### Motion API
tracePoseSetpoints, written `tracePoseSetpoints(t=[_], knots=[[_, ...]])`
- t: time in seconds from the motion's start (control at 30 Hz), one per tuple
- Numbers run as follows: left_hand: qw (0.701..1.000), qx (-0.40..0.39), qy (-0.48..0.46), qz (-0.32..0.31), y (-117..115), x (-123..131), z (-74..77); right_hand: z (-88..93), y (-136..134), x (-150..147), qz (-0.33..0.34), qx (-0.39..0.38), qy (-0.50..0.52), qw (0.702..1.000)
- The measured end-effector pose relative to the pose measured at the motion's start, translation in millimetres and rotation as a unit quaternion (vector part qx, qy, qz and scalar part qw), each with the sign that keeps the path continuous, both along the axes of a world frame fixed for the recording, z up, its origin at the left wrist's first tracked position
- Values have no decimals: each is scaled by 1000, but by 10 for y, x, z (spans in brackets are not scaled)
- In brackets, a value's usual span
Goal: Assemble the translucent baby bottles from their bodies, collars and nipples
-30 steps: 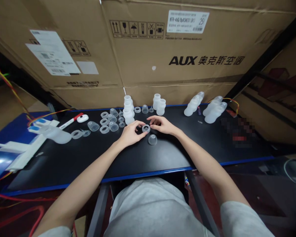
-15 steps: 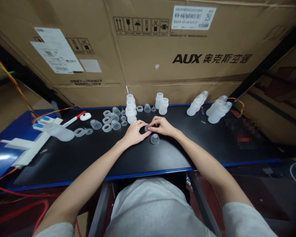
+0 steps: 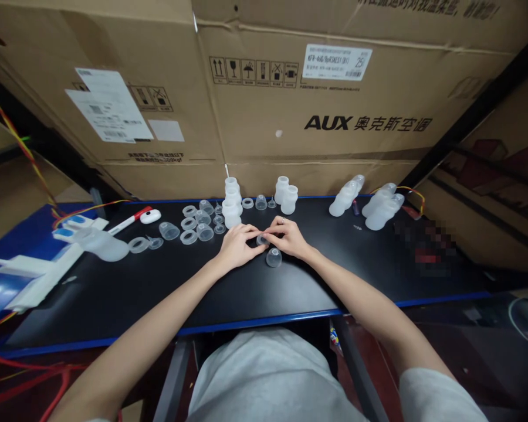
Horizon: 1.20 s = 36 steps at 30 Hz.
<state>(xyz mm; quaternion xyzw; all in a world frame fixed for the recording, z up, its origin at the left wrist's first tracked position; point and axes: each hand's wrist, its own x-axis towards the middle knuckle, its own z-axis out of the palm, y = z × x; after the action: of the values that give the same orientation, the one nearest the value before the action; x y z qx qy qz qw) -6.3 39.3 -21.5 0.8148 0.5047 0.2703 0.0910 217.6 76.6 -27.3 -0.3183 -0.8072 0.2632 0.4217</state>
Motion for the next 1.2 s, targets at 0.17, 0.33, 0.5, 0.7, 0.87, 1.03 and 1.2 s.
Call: tracePoseSetpoints(t=[0.17, 0.33, 0.5, 0.7, 0.87, 1.03, 1.2], knots=[[1000, -1, 8, 5, -8, 4, -1, -49, -61, -7, -35, 43, 4, 998], [1000, 2, 17, 9, -1, 11, -19, -89, -65, -23, -53, 105, 11, 993], [999, 5, 34, 5, 21, 32, -27, -99, -42, -47, -44, 139, 54, 988], [1000, 9, 27, 1, 42, 42, -56, -57, -7, -66, -26, 66, 74, 995], [999, 5, -33, -6, 39, 35, -65, 26, 41, -69, -37, -9, 89, 995], [986, -2, -168, -16, 16, -1, -75, 198, 28, 19, -48, -24, 129, 990], [981, 93, -168, -36, -57, 0, 37, 291, 21, 143, -61, -26, 111, 992]])
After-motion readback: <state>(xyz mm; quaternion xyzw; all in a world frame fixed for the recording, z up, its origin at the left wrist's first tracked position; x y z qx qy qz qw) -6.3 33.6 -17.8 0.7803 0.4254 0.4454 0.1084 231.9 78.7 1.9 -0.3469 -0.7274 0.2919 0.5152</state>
